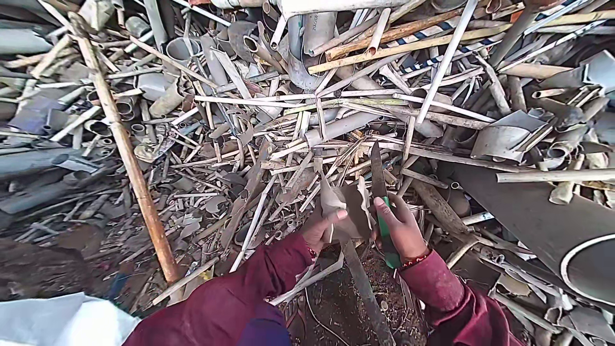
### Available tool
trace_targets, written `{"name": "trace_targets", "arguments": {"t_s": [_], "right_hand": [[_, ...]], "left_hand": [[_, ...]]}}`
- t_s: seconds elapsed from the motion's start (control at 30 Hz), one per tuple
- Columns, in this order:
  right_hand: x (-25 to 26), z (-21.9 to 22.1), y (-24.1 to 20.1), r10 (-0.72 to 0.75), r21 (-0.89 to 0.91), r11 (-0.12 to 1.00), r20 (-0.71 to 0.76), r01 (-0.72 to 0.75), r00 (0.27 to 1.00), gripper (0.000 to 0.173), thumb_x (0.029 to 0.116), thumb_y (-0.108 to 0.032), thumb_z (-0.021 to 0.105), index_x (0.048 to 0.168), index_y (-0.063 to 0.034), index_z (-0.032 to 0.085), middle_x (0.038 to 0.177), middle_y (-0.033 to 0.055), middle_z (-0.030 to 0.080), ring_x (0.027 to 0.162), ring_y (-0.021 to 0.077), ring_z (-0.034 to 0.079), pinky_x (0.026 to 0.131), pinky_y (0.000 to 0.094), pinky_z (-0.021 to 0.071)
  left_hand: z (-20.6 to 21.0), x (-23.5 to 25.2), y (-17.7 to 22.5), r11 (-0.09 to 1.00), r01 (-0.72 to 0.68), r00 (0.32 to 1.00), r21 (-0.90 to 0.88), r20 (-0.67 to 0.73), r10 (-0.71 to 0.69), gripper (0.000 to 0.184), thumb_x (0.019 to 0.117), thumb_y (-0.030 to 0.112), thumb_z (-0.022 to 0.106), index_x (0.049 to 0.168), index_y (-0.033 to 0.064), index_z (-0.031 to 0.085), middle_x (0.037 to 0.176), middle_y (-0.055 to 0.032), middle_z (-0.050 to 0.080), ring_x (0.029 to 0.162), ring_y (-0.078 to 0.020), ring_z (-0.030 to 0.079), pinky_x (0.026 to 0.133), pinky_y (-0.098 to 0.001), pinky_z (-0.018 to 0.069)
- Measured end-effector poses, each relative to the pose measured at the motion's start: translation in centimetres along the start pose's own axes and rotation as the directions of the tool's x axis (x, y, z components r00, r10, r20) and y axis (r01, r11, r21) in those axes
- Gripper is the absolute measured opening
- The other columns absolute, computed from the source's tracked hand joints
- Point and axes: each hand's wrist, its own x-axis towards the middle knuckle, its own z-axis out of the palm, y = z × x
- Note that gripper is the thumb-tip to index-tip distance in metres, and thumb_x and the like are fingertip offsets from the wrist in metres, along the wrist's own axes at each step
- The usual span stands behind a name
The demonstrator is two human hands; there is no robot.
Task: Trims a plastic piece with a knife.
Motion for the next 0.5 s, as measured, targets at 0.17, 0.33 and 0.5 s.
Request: {"name": "trace_targets", "arguments": {"t_s": [0.17,0.33,0.5], "right_hand": [[-1.3,-0.5,0.5,-0.376,-0.125,0.909,0.162,0.397,0.912,0.042,0.1051,-0.021,0.045,0.138,0.0032,0.049,0.091,0.0027,0.069,0.050,0.0035,0.056,0.044,0.0221,0.0498],[-4.5,1.3,0.1,-0.130,-0.522,0.737,0.515,0.430,0.847,0.043,0.1061,-0.014,0.050,0.146,0.0009,0.053,0.094,0.0223,0.073,0.078,0.0367,0.071,0.075,0.0520,0.0577],[-4.4,2.3,1.3,-0.310,-0.802,0.424,0.309,0.422,0.899,0.059,0.0961,-0.006,0.058,0.154,-0.0092,0.048,0.103,0.0285,0.070,0.071,0.0430,0.073,0.058,0.0542,0.0582]], "left_hand": [[-2.0,1.6,2.0,0.905,-0.251,0.966,-0.343,-0.147,0.211,0.068,0.0899,0.045,0.070,0.135,0.0057,0.037,0.108,-0.0049,0.068,0.097,-0.0122,0.070,0.082,-0.0308,0.0615],[-4.2,2.6,3.1,0.828,-0.465,0.881,-0.314,-0.257,0.397,0.104,0.0609,0.066,0.087,0.134,0.0088,0.041,0.109,-0.0004,0.069,0.100,-0.0095,0.070,0.084,-0.0305,0.0608],[-3.4,2.4,3.5,0.847,-0.450,0.883,-0.284,-0.283,0.374,0.053,0.0956,0.036,0.066,0.132,0.0073,0.039,0.107,-0.0028,0.067,0.097,-0.0096,0.070,0.082,-0.0290,0.0608]]}}
